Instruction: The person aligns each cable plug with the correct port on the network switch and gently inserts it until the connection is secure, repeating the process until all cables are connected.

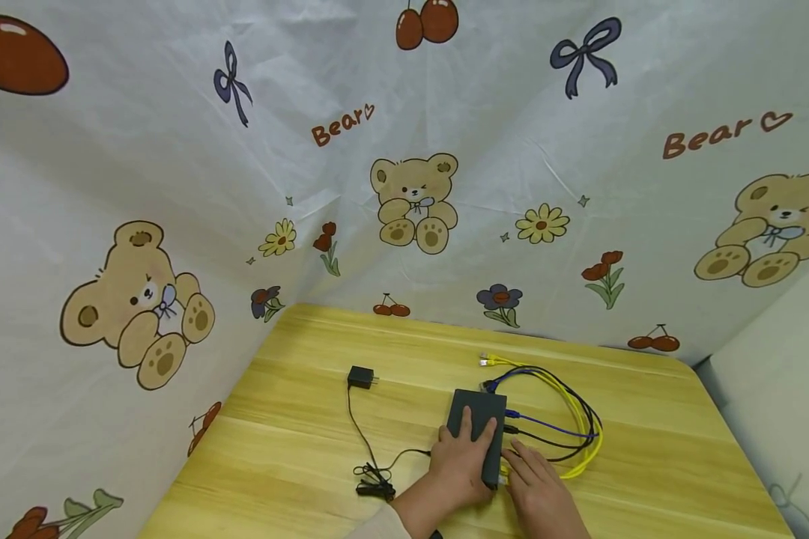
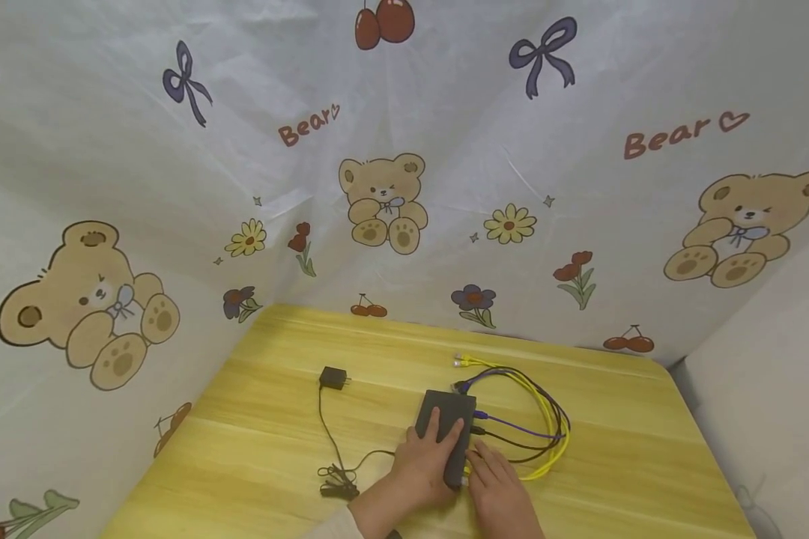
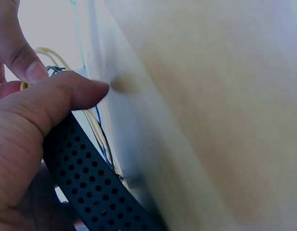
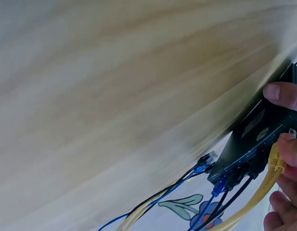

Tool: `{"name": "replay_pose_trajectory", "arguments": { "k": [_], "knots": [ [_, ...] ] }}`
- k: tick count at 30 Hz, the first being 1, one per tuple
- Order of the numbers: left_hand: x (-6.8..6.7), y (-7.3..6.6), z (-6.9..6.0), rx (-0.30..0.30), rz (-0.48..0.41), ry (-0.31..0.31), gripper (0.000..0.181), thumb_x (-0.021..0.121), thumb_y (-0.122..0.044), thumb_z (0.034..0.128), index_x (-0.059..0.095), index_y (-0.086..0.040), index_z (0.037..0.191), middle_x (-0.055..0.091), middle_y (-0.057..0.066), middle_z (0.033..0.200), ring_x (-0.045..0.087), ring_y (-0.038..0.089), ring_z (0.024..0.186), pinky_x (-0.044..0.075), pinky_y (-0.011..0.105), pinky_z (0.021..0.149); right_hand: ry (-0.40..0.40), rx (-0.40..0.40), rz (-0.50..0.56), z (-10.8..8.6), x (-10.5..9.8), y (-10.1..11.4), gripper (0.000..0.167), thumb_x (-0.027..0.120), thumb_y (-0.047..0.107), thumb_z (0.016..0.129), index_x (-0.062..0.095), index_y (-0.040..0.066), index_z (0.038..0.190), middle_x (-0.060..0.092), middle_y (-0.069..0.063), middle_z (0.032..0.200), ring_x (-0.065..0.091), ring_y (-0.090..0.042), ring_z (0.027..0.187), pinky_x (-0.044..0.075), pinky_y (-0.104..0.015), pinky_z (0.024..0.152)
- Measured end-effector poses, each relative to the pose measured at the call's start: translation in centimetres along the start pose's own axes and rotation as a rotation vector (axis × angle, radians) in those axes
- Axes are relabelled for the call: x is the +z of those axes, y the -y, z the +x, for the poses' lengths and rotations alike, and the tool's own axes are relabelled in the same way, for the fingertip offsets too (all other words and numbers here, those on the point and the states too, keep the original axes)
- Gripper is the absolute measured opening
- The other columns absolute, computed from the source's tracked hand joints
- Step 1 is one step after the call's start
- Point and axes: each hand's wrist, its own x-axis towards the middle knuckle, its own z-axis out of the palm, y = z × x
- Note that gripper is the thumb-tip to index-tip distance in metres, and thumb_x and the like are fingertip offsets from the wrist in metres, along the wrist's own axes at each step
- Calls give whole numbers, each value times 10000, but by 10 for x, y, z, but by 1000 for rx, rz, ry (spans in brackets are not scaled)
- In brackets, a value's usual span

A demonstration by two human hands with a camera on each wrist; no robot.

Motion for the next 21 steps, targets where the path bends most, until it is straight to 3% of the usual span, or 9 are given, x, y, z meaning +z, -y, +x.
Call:
{"name": "replay_pose_trajectory", "arguments": {
  "k": [4, 9, 12, 15, 16, 17, 21],
  "knots": [
    [1, 0, 2, 0, 2, -4, 1110, 837, -595, 672, 174, -500, 1558, 190, 94, 1648, 435, 501, 1290, 519, 478, 748, 4, -23, -5, 1, 2, 0, 703, 49, 287, 1096, 571, 99, 665, 709, -112, 1093, 602, -321, 1192, 330, -363, 1080],
    [2, 1, 2, -17, -5, -9, 1137, 842, -609, 650, 167, -503, 1558, 182, 98, 1650, 439, 500, 1285, 519, 481, 742, 19, 43, -33, -2, 2, 1, 717, 54, 377, 1086, 553, 53, 685, 699, -166, 1052, 612, -399, 1144, 440, -462, 996],
    [3, 2, 1, -27, -19, -25, 1139, 838, -616, 649, 161, -506, 1558, 179, 100, 1651, 453, 482, 1274, 514, 467, 732, 31, 115, -18, -3, 0, 0, 480, 506, 377, 1044, 548, 54, 693, 699, -205, 1056, 609, -450, 1126, 479, -536, 923],
    [3, 4, -1, -38, -37, -33, 1148, 838, -628, 645, 153, -507, 1559, 172, 97, 1654, 465, 458, 1264, 508, 454, 728, 43, 161, 0, -2, -3, -2, 347, 867, 235, 738, 551, 95, 708, 701, -207, 1086, 610, -465, 1124, 484, -586, 912],
    [3, 4, -1, -41, -42, -33, 1152, 839, -633, 644, 150, -507, 1559, 168, 95, 1655, 467, 450, 1263, 508, 451, 730, 44, 180, 9, -2, -4, -4, 384, 917, 192, 620, 551, 117, 707, 701, -200, 1094, 611, -465, 1124, 481, -605, 905],
    [2, 4, -2, -42, -51, -31, 1158, 844, -634, 639, 152, -507, 1559, 166, 95, 1655, 468, 445, 1261, 506, 451, 730, 46, 196, 8, -2, -5, -5, 400, 935, 205, 600, 556, 136, 707, 704, -188, 1102, 614, -458, 1122, 479, -611, 905],
    [1, 4, -2, -46, -60, -23, 1167, 850, -641, 635, 151, -505, 1560, 159, 90, 1657, 465, 439, 1270, 511, 456, 751, 76, 235, -14, -5, -6, -11, 356, 922, 312, 637, 596, 190, 710, 708, -128, 1143, 608, -404, 1156, 450, -616, 936]
  ]
}}
